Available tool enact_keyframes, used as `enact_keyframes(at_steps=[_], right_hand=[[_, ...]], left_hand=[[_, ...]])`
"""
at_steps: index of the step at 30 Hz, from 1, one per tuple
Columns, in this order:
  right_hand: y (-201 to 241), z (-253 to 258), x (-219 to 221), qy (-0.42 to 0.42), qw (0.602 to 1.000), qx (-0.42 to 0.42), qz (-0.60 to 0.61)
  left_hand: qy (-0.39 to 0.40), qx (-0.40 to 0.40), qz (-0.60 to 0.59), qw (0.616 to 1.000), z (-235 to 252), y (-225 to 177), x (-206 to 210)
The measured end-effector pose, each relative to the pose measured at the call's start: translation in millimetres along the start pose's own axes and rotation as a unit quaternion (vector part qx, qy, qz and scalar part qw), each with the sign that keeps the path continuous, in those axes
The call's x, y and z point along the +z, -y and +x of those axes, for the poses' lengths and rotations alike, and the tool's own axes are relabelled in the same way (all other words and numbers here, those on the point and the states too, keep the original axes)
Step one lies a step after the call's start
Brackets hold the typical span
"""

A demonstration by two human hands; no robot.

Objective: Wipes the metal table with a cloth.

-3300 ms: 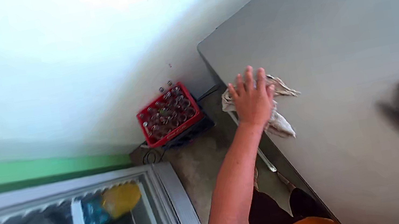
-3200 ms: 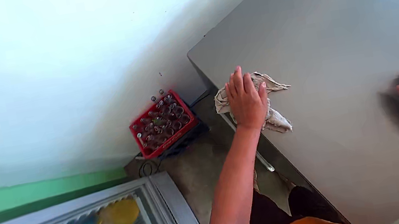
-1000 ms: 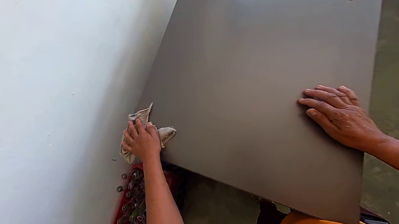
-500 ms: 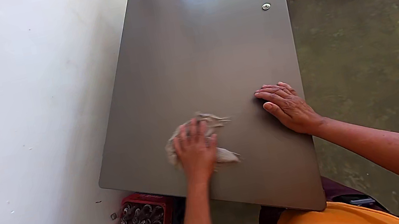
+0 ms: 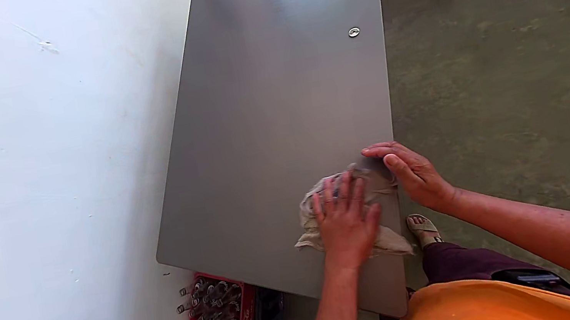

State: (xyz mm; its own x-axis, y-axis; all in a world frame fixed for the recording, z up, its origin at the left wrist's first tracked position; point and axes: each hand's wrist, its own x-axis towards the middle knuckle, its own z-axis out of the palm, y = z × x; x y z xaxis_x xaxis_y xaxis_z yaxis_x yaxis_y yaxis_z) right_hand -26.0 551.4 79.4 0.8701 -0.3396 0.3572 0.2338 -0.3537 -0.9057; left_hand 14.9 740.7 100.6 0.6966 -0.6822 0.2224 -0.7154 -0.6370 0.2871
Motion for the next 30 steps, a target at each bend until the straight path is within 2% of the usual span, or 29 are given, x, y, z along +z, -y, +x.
enact_keyframes(at_steps=[3,5,7,8,10,12,14,15,17,19,21,23,24,25,26,28,30], right_hand=[[-35.5,-34.6,-75.6,0.013,0.998,0.029,-0.047],[-66.9,-67.2,-132.2,0.029,0.986,0.111,-0.124],[-94.8,-103.6,-180.2,0.046,0.960,0.206,-0.185],[-105.7,-121.3,-198.7,0.053,0.946,0.249,-0.202],[-123.8,-152.7,-224.6,0.077,0.916,0.336,-0.205],[-141.1,-174.7,-240.5,0.122,0.879,0.421,-0.188],[-157.5,-185.2,-251.5,0.170,0.843,0.479,-0.175],[-162.4,-186.9,-257.4,0.173,0.830,0.504,-0.166],[-162.7,-183.5,-269.6,0.130,0.810,0.557,-0.132],[-154.7,-177.1,-281.6,0.075,0.786,0.606,-0.092],[-146.4,-175.2,-294.7,0.040,0.766,0.638,-0.068],[-143.9,-182.4,-305.5,0.013,0.750,0.658,-0.065],[-143.2,-188.0,-309.5,0.006,0.741,0.668,-0.067],[-144.1,-194.5,-312.1,0.003,0.731,0.678,-0.071],[-146.3,-200.3,-312.8,0.006,0.721,0.689,-0.074],[-152.6,-209.6,-309.8,0.023,0.706,0.703,-0.083],[-159.6,-211.1,-307.0,0.039,0.703,0.705,-0.088]], left_hand=[[-0.004,-0.175,0.093,0.980,-10.1,76.9,-33.0],[0.010,-0.327,0.112,0.938,-12.1,120.6,-56.6],[0.015,-0.418,0.121,0.900,7.0,123.0,-60.2],[0.018,-0.426,0.118,0.897,22.1,106.8,-53.2],[0.036,-0.353,0.110,0.929,51.6,51.2,-23.1],[0.048,-0.210,0.097,0.972,71.9,-20.2,16.7],[0.045,-0.089,0.057,0.993,80.0,-70.9,39.6],[0.040,-0.062,0.039,0.997,79.5,-75.3,40.6],[0.033,-0.092,0.052,0.994,69.9,-41.5,26.8],[0.026,-0.206,0.107,0.972,49.8,25.9,-1.6],[0.013,-0.354,0.135,0.925,32.9,86.2,-35.0],[0.017,-0.472,0.135,0.871,38.3,103.2,-51.2],[0.028,-0.488,0.133,0.863,46.3,92.2,-48.7],[0.040,-0.467,0.128,0.874,54.1,70.7,-40.6],[0.047,-0.414,0.122,0.901,60.1,43.9,-28.0],[0.022,-0.264,0.122,0.956,63.9,-2.6,2.8],[-0.014,-0.185,0.094,0.978,63.1,-12.4,17.2]])
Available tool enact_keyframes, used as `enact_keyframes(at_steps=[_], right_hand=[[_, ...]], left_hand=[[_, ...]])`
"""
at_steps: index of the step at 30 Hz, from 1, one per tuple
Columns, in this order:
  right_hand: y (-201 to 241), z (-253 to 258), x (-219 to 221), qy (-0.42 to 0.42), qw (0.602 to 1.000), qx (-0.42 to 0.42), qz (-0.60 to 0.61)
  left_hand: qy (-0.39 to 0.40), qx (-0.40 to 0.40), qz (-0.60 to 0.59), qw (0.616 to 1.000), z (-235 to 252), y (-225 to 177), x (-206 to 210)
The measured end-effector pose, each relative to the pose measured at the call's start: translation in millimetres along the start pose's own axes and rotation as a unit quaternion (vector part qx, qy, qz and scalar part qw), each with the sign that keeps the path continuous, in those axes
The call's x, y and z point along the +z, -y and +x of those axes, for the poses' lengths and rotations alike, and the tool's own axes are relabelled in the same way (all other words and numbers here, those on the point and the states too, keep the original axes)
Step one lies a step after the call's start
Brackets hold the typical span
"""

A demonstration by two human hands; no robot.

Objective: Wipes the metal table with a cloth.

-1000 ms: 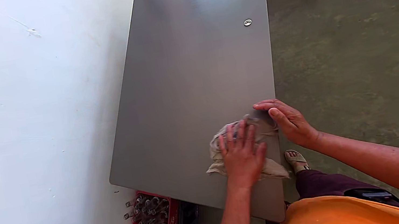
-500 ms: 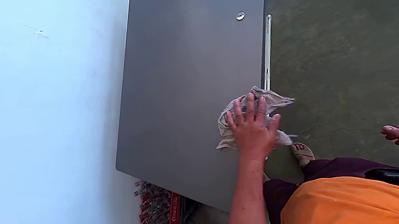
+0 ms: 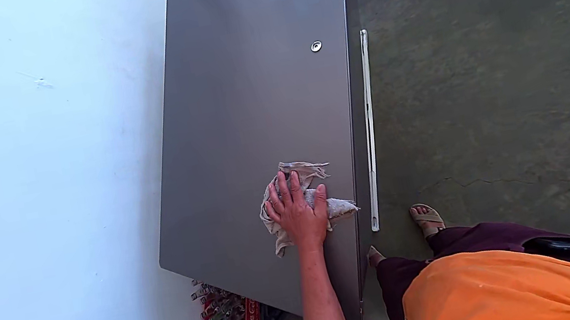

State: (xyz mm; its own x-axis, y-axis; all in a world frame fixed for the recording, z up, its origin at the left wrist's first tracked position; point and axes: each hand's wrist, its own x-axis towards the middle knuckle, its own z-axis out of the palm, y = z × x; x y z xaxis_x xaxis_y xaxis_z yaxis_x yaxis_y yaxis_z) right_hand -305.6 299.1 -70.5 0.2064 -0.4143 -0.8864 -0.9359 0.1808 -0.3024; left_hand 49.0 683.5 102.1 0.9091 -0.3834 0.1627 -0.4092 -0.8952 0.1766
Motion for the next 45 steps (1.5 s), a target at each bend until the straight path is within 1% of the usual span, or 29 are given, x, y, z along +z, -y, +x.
enact_keyframes(at_steps=[2,4,5,6,7,8,9,10,11,13,15,16,17,18,19,20,21,22,23,25,27,30,32,33,35,39,41,43,45], right_hand=[[13.1,8.5,0.3,0.000,1.000,-0.025,0.007],[37.0,6.8,0.6,0.005,0.998,-0.061,0.018],[49.5,2.5,0.0,0.010,0.997,-0.078,0.018],[62.2,-3.2,-0.8,0.015,0.995,-0.096,0.013],[75.8,-10.1,-1.4,0.022,0.993,-0.117,0.008],[90.7,-19.1,-1.8,0.032,0.990,-0.140,0.003],[106.9,-30.3,-0.5,0.042,0.985,-0.165,0.004],[124.2,-42.7,3.1,0.057,0.980,-0.191,0.012],[140.9,-56.2,9.8,0.077,0.972,-0.221,0.026],[171.2,-93.3,33.8,0.147,0.944,-0.291,0.058],[200.0,-144.9,67.5,0.266,0.901,-0.331,0.088],[210.7,-169.7,86.6,0.332,0.876,-0.331,0.114],[217.9,-192.2,105.9,0.398,0.848,-0.313,0.157],[223.1,-212.5,123.6,0.450,0.820,-0.283,0.212],[228.8,-231.9,137.6,0.472,0.801,-0.250,0.271],[236.5,-250.0,147.2,0.462,0.791,-0.218,0.336],[248.5,-265.5,152.7,0.419,0.797,-0.203,0.386],[261.7,-272.3,154.3,0.391,0.800,-0.225,0.395],[273.1,-272.0,155.5,0.364,0.799,-0.291,0.380],[292.9,-259.1,161.9,0.270,0.774,-0.513,0.254],[309.5,-240.6,171.8,0.153,0.709,-0.689,-0.003],[316.2,-215.9,216.9,0.080,0.598,-0.738,-0.302],[314.8,-192.3,247.1,0.050,0.514,-0.759,-0.397],[322.4,-183.0,252.6,0.039,0.487,-0.771,-0.409],[356.9,-164.2,243.1,0.008,0.488,-0.775,-0.401],[447.1,-123.0,190.1,-0.158,0.626,-0.657,-0.390],[458.4,-130.9,202.0,-0.201,0.674,-0.598,-0.383],[419.6,-166.5,249.1,-0.151,0.644,-0.635,-0.398],[346.9,-209.7,299.2,-0.020,0.562,-0.711,-0.423]], left_hand=[[-0.069,0.005,-0.078,0.995,4.2,18.5,3.5],[-0.156,-0.062,-0.243,0.955,10.8,38.0,-1.0],[-0.191,-0.119,-0.372,0.901,11.8,40.2,-8.2],[-0.219,-0.186,-0.508,0.812,12.3,36.1,-20.5],[-0.236,-0.243,-0.624,0.704,11.1,29.7,-35.7],[-0.232,-0.275,-0.720,0.593,4.6,24.8,-49.7],[-0.228,-0.285,-0.776,0.514,-5.5,18.3,-60.1],[-0.220,-0.267,-0.814,0.466,-18.3,11.6,-66.1],[-0.221,-0.246,-0.832,0.445,-29.1,1.1,-70.7],[-0.221,-0.196,-0.841,0.454,-40.9,-26.8,-82.5],[-0.186,-0.191,-0.842,0.469,-45.0,-51.9,-90.1],[-0.151,-0.204,-0.823,0.509,-45.4,-65.4,-93.1],[-0.110,-0.198,-0.787,0.575,-47.3,-79.0,-94.0],[-0.080,-0.150,-0.756,0.632,-52.8,-91.2,-90.2],[-0.047,-0.053,-0.710,0.701,-60.4,-95.3,-83.2],[-0.027,0.052,-0.633,0.772,-64.8,-91.9,-79.7],[-0.045,0.108,-0.543,0.832,-67.6,-82.8,-79.9],[-0.087,0.111,-0.462,0.875,-70.6,-65.7,-82.3],[-0.133,0.077,-0.393,0.906,-73.7,-39.4,-85.5],[-0.199,-0.048,-0.271,0.940,-80.4,31.4,-88.4],[-0.207,-0.217,-0.175,0.938,-90.0,101.8,-81.8],[-0.176,-0.430,-0.121,0.877,-95.2,161.7,-59.8],[-0.172,-0.473,-0.148,0.851,-93.1,170.1,-46.2],[-0.183,-0.470,-0.172,0.846,-92.7,171.4,-42.4],[-0.196,-0.461,-0.192,0.844,-94.0,173.4,-38.8],[-0.206,-0.443,-0.223,0.843,-95.5,176.8,-38.3],[-0.212,-0.438,-0.240,0.840,-95.8,177.8,-38.4],[-0.217,-0.427,-0.247,0.842,-95.9,180.2,-38.0],[-0.217,-0.424,-0.248,0.843,-97.4,180.7,-36.7]])
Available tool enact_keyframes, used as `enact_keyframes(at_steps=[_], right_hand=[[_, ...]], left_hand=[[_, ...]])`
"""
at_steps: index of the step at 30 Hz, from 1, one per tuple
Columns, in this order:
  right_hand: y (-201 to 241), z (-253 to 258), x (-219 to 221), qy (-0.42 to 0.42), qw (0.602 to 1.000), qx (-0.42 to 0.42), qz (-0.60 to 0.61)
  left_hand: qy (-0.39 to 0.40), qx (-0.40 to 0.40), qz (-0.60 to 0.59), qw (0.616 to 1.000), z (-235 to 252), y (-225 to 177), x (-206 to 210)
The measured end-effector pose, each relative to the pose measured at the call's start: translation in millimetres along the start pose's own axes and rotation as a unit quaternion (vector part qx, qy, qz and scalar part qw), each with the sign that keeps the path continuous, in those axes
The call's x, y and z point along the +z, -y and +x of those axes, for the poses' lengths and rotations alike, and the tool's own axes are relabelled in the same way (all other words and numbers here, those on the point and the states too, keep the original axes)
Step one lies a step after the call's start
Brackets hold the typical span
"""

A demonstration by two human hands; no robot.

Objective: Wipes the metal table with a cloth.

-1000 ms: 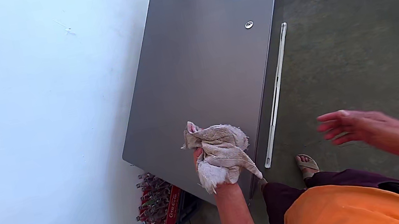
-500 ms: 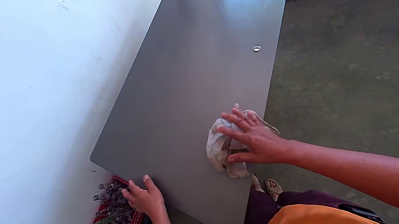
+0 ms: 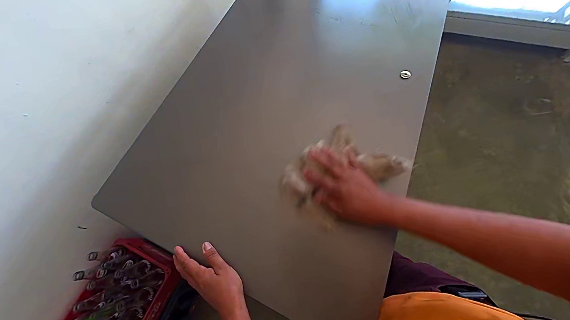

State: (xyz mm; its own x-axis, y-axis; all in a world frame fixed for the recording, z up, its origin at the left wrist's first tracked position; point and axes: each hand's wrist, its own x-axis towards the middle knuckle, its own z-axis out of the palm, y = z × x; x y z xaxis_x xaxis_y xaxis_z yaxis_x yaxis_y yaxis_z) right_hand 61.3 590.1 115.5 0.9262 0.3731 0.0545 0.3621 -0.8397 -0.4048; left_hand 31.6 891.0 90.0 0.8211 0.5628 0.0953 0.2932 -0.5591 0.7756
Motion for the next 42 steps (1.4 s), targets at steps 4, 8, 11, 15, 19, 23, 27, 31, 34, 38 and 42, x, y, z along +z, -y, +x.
enact_keyframes(at_steps=[4,8,11,15,19,23,27,31,34,38,42], right_hand=[[70.0,-49.4,31.2,0.064,0.959,-0.270,0.062],[-55.2,0.5,-19.0,-0.019,0.996,-0.082,-0.018],[-153.4,49.1,-66.0,-0.059,0.981,0.173,-0.058],[-92.5,48.2,-40.4,-0.023,0.997,0.070,-0.032],[-69.6,59.2,-21.3,0.016,0.994,-0.110,0.013],[-93.4,128.4,-30.3,-0.033,0.996,0.070,-0.048],[9.9,117.9,13.3,0.069,0.995,-0.075,0.016],[21.4,121.5,17.6,0.106,0.963,-0.236,0.081],[-52.6,172.4,-5.8,0.020,0.993,-0.116,0.012],[-62.7,219.9,-22.0,0.014,0.997,0.066,-0.036],[36.7,171.3,11.0,0.187,0.955,-0.229,0.035]], left_hand=[[-0.002,-0.001,-0.011,1.000,3.1,3.1,-1.3],[-0.001,-0.010,-0.016,1.000,-0.1,1.0,-1.5],[-0.007,-0.006,-0.013,1.000,1.7,0.4,-0.1],[-0.005,-0.005,-0.019,1.000,1.6,2.2,0.4],[-0.011,-0.023,-0.037,0.999,-1.2,-0.8,1.9],[-0.016,-0.065,-0.042,0.997,-2.5,-6.7,1.2],[-0.009,-0.064,-0.037,0.997,-2.9,-3.5,1.0],[-0.011,-0.059,-0.043,0.997,-2.8,-2.2,0.0],[-0.013,-0.064,-0.055,0.996,-3.1,-2.1,0.7],[-0.016,-0.074,-0.062,0.995,-2.7,-3.4,1.3],[-0.015,-0.084,-0.065,0.994,-4.9,-7.0,0.5]])
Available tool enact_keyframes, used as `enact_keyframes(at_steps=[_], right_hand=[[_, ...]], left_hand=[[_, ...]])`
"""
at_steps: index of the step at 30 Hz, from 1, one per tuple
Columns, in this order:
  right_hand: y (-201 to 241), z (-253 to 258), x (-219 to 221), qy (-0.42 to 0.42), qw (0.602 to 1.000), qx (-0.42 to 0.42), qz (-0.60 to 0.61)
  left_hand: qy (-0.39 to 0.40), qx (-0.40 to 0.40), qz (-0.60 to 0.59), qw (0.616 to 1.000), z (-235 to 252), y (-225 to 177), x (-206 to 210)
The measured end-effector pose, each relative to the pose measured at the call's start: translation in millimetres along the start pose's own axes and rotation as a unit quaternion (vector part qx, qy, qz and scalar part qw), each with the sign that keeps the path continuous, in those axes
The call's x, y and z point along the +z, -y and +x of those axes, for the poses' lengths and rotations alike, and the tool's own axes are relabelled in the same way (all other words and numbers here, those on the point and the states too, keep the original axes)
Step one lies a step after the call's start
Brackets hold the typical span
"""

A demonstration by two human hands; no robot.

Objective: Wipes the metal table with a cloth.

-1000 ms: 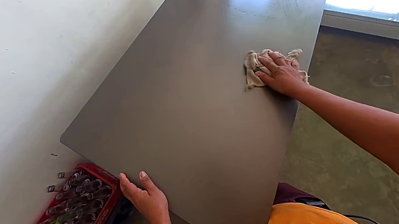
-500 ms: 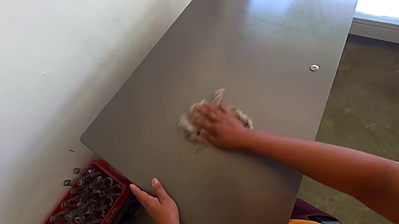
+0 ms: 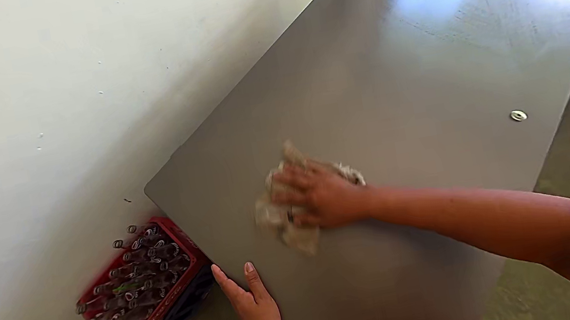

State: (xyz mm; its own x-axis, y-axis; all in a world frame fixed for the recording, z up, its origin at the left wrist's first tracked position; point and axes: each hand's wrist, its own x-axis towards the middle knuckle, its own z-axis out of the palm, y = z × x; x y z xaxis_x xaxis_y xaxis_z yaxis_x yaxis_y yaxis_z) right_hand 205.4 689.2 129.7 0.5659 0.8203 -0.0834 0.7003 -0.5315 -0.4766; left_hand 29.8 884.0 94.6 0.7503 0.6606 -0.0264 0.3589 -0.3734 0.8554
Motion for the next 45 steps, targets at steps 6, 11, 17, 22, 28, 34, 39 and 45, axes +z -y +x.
enact_keyframes(at_steps=[6,11,17,22,28,34,39,45], right_hand=[[-119.2,55.4,-51.0,-0.117,0.991,0.001,-0.066],[-195.8,153.4,-128.9,-0.204,0.916,0.345,-0.038],[22.0,266.4,9.0,-0.148,0.989,-0.009,0.006],[74.1,227.4,25.7,0.032,0.986,-0.147,0.073],[-153.7,91.0,-67.1,-0.175,0.975,0.133,-0.021],[-234.7,-104.5,-121.6,-0.247,0.855,0.455,-0.034],[-50.0,-114.7,2.8,-0.175,0.966,0.187,-0.019],[-30.1,-197.1,33.2,-0.205,0.974,0.093,-0.013]], left_hand=[[-0.002,-0.027,-0.006,1.000,-3.5,-6.8,-1.7],[-0.005,-0.053,-0.014,0.998,-0.5,-10.2,-2.1],[-0.015,-0.067,0.009,0.998,0.4,-15.5,-3.3],[-0.011,-0.056,0.025,0.998,1.4,-13.2,-4.6],[0.014,-0.255,-0.071,0.964,1.0,-20.4,-6.7],[0.008,-0.280,-0.124,0.952,5.5,-22.8,-4.0],[0.024,-0.240,-0.125,0.962,2.8,-17.0,-6.9],[0.045,-0.198,-0.141,0.969,2.6,-8.8,-9.1]])
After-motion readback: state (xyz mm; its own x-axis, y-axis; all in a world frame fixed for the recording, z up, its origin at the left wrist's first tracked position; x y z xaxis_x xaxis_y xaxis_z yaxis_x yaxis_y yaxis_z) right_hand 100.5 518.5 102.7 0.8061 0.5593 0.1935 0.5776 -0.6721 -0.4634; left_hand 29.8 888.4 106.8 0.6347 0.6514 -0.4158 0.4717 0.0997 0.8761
